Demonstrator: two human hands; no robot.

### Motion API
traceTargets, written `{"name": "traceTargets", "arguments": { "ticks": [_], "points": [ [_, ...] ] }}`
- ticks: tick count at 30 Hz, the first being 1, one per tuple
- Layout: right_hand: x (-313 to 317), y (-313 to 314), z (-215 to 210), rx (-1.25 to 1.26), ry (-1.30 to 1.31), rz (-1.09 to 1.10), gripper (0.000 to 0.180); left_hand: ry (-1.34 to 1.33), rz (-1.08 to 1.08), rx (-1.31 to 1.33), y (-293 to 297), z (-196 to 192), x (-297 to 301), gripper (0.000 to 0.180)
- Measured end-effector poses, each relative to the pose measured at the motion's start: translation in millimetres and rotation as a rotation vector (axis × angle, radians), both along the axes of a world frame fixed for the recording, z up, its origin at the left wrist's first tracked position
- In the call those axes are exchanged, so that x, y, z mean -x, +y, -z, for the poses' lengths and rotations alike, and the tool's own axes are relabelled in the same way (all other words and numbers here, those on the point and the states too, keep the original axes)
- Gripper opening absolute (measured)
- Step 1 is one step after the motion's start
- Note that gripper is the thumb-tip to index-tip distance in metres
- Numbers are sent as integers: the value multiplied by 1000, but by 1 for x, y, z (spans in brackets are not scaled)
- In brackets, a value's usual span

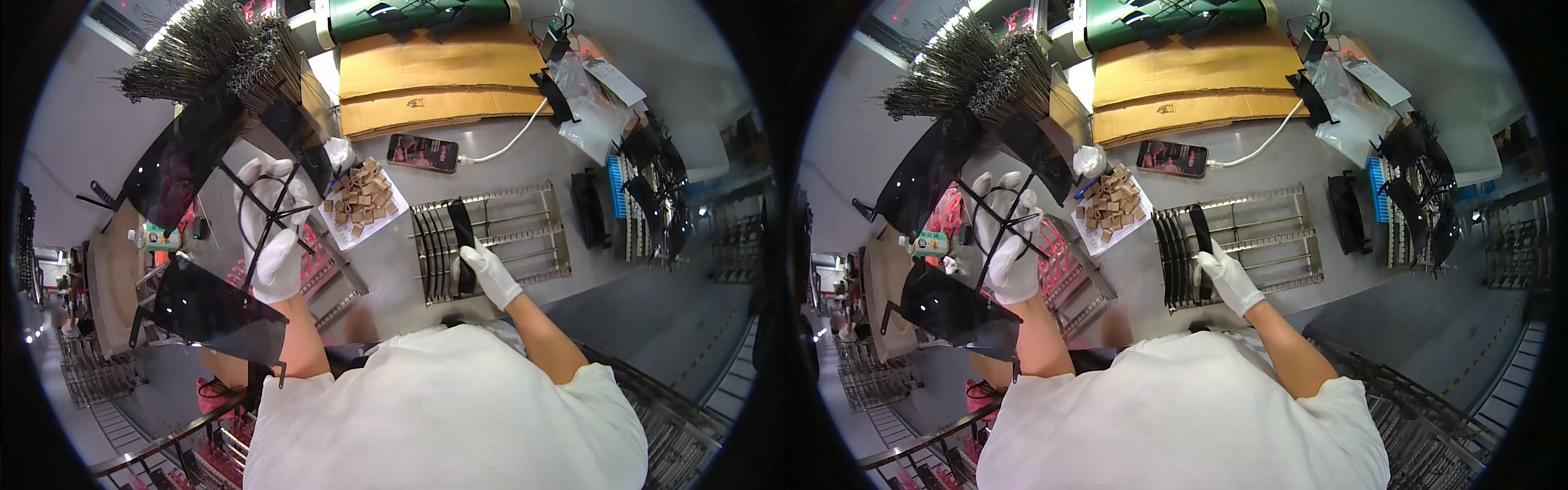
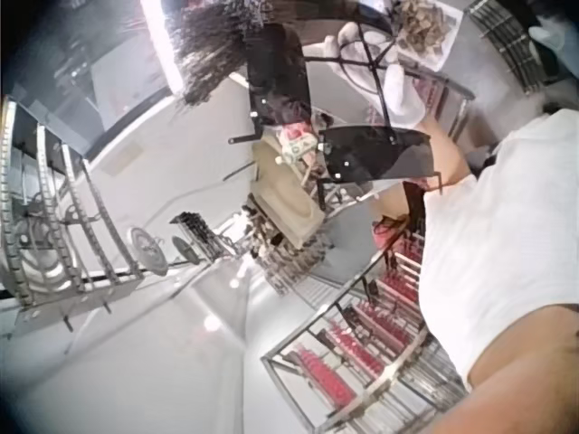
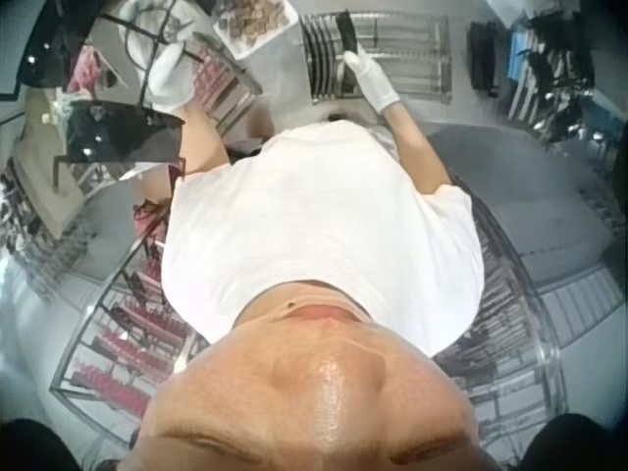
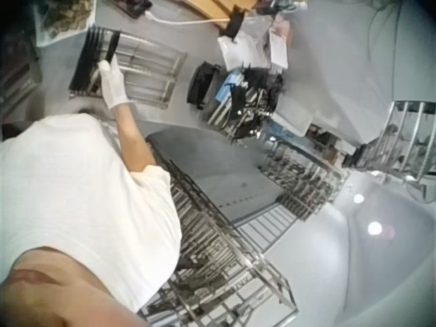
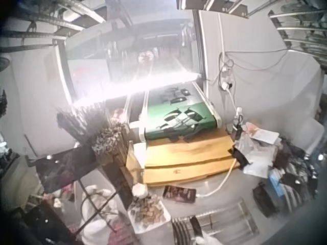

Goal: The person repeatedly picks up black plastic parts and metal rods, then inserts the rods into the parts and places them into a metal rack. The person also handles red plastic clips and a metal frame, moving them around the workbench.

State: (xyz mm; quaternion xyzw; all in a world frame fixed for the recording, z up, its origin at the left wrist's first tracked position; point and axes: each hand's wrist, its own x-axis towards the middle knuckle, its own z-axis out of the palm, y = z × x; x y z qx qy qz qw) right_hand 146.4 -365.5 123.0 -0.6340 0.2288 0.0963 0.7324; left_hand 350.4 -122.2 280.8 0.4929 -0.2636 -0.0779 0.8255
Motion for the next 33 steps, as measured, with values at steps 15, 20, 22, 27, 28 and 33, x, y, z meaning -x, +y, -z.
{"name": "traceTargets", "arguments": {
  "ticks": [15,20,22,27,28,33],
  "points": [
    [-31,2,-65,1061,235,-500,91,-75,86,-131,-15,2,19,99],
    [-41,-9,-91,1365,-224,-248,109,24,271,-120,-20,1,29,93],
    [-50,-14,-119,1448,-699,-50,115,53,456,30,-28,2,39,76],
    [-53,14,-144,-85,-193,-171,82,784,864,547,-53,1,62,47],
    [-49,9,-148,-309,-126,-280,76,726,891,533,-48,3,58,49],
    [-22,-6,-129,-58,-73,-115,68,383,908,274,-10,22,22,73]
  ]
}}
